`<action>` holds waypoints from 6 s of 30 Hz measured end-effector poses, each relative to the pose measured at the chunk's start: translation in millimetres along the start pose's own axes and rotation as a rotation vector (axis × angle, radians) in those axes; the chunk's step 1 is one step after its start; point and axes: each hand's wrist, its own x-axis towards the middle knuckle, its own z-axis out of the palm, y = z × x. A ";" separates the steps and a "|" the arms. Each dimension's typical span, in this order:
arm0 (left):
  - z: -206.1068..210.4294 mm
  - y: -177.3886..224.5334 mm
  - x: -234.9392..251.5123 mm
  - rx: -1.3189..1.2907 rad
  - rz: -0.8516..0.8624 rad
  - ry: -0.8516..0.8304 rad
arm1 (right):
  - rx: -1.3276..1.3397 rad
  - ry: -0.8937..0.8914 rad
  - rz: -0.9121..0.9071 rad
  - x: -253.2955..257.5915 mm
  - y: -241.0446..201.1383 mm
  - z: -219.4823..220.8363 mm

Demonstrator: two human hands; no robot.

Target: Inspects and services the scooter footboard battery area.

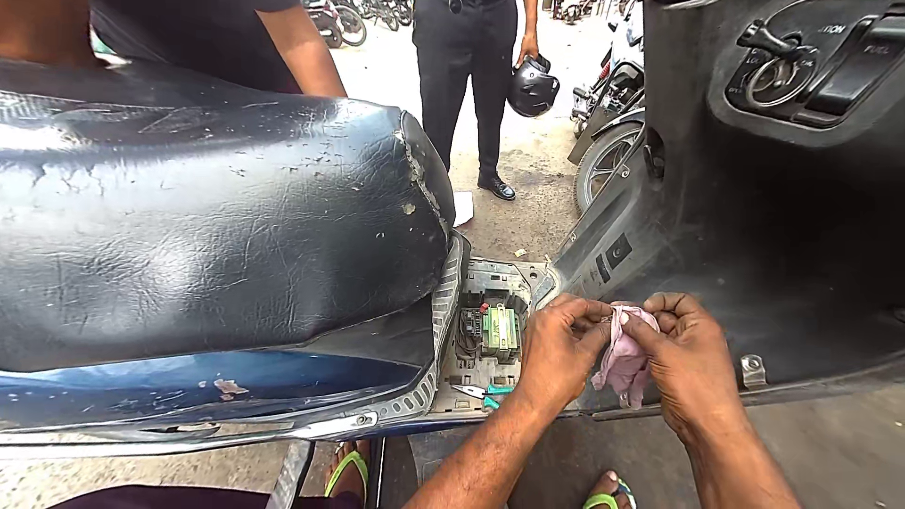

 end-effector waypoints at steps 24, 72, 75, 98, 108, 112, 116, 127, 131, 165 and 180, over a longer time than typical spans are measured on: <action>-10.8 10.1 -18.1 -0.713 -0.127 -0.032 | 0.122 0.180 0.030 0.7 -4.3 4.1; -9.6 42.8 -25.3 -0.764 -0.219 0.052 | -0.042 -0.366 -0.329 -1.8 -17.0 -10.6; 4.6 14.3 -25.2 -0.802 -0.377 0.064 | -0.411 -0.333 -0.323 7.1 1.2 -24.3; -17.9 -137.5 -1.3 -0.096 -0.640 -0.063 | -0.997 -0.225 -0.014 17.9 9.8 -20.3; -95.5 -187.3 40.2 0.941 -0.286 0.072 | -1.012 -0.281 -0.005 21.5 3.6 -4.2; -87.6 -199.9 40.9 1.119 -0.387 -0.061 | -1.015 -0.306 -0.011 21.0 2.0 0.7; -84.1 -212.1 44.1 1.122 -0.430 -0.031 | -0.995 -0.331 -0.025 19.9 -0.1 4.4; -72.8 -199.6 40.0 1.091 -0.470 0.006 | -0.962 -0.406 -0.031 17.5 -9.7 10.4; -72.4 -200.4 39.5 1.112 -0.479 0.010 | -0.970 -0.426 -0.026 17.2 -9.7 12.4; -67.5 -203.3 17.5 1.360 -0.416 -0.104 | -1.007 -0.502 -0.048 16.1 -5.8 26.9; -55.8 -164.9 -93.3 1.013 -0.012 -0.451 | -1.034 -0.480 -0.005 16.9 2.3 25.3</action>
